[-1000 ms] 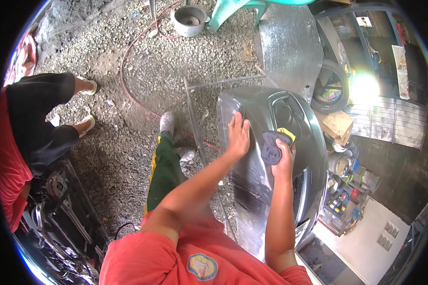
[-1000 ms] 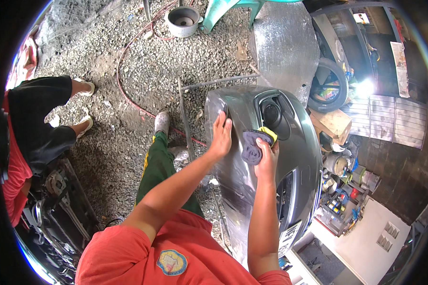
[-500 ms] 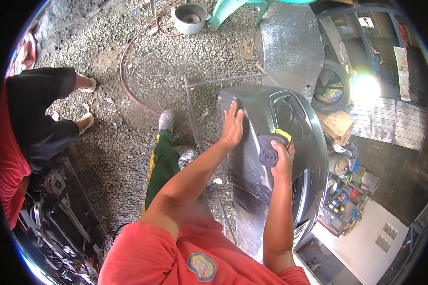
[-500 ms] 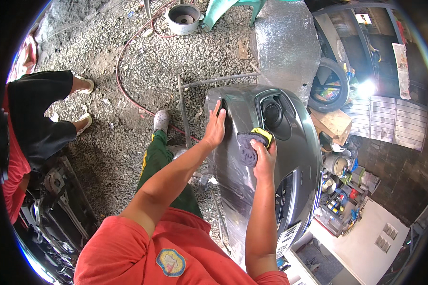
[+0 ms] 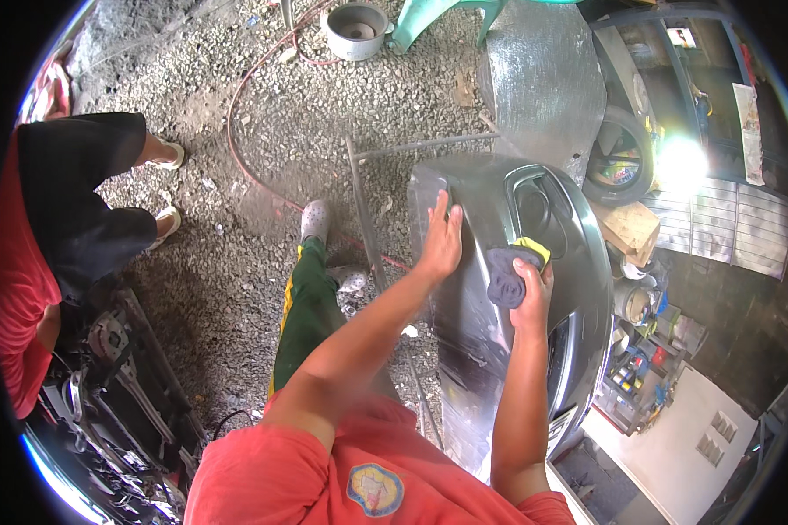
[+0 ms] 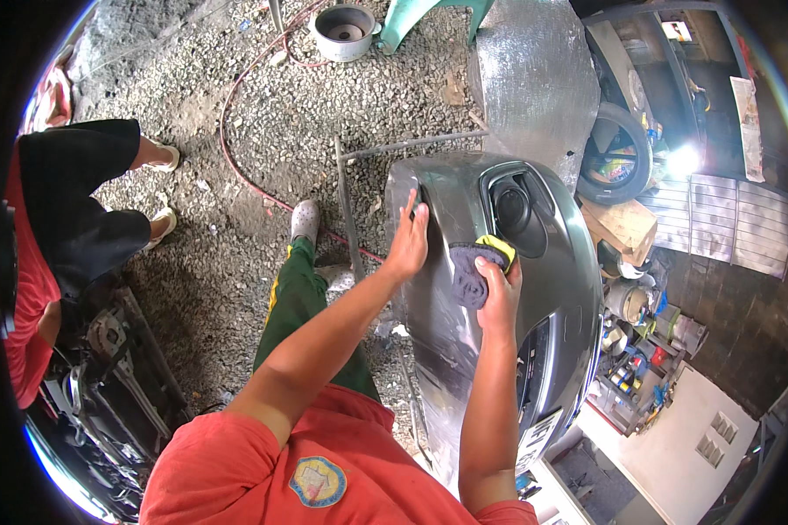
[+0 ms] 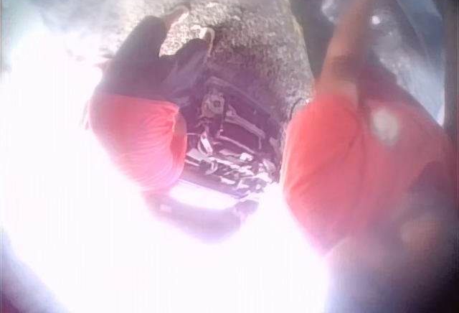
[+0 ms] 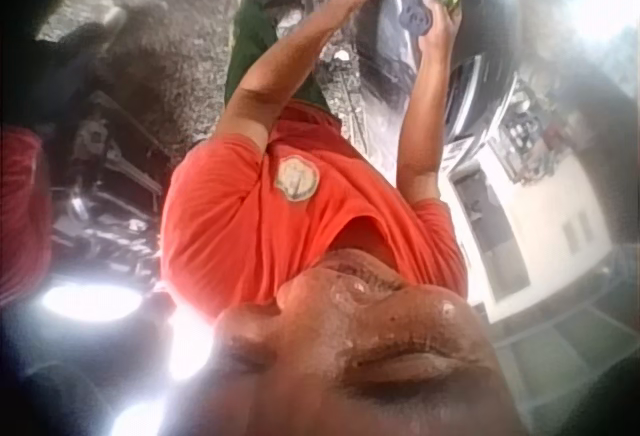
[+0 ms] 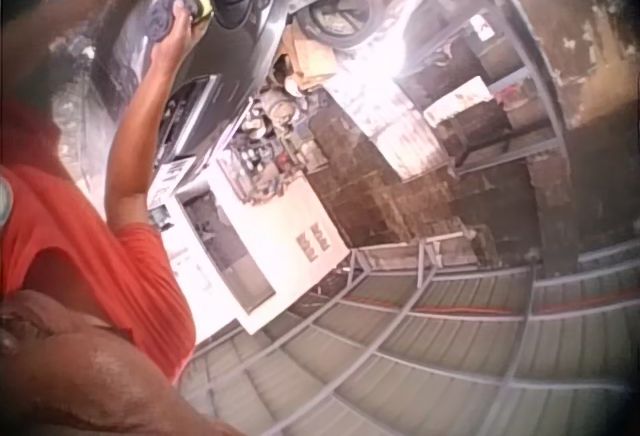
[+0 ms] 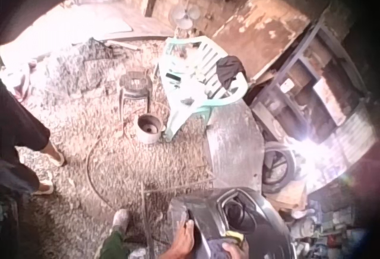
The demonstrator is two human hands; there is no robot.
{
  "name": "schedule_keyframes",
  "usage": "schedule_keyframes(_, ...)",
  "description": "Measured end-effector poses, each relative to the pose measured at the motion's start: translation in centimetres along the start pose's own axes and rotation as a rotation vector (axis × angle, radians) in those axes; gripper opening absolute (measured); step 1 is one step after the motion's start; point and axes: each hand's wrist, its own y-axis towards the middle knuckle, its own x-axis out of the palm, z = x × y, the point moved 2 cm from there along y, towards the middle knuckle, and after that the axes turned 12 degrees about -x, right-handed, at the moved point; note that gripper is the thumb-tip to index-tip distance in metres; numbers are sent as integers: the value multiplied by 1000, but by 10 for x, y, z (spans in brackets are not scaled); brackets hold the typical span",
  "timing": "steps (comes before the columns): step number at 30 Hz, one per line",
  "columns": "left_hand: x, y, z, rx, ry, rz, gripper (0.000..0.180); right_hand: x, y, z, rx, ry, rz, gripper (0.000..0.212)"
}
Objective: The person scrubs a detached car bumper with a sponge and water, then wipes it with a cloth. The person repeatedly scrubs and wipes the surface of the bumper, which is resting on a metal stand in a workshop.
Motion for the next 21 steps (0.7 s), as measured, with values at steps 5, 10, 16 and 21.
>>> schedule_keyframes(5,18,-24,7,-42,-10,30,79,-4,2,2,-7,21,6,34)
schedule_keyframes(10,5,8,0,-174,-25,77,81,0,0,-1,3,-7,5,34)
schedule_keyframes(16,25,-10,-13,-168,-70,51,85,2,-1,-4,-4,23,-1,34)
schedule_keyframes(21,15,6,-2,-153,-20,55,81,-3,2,3,-13,-12,16,34)
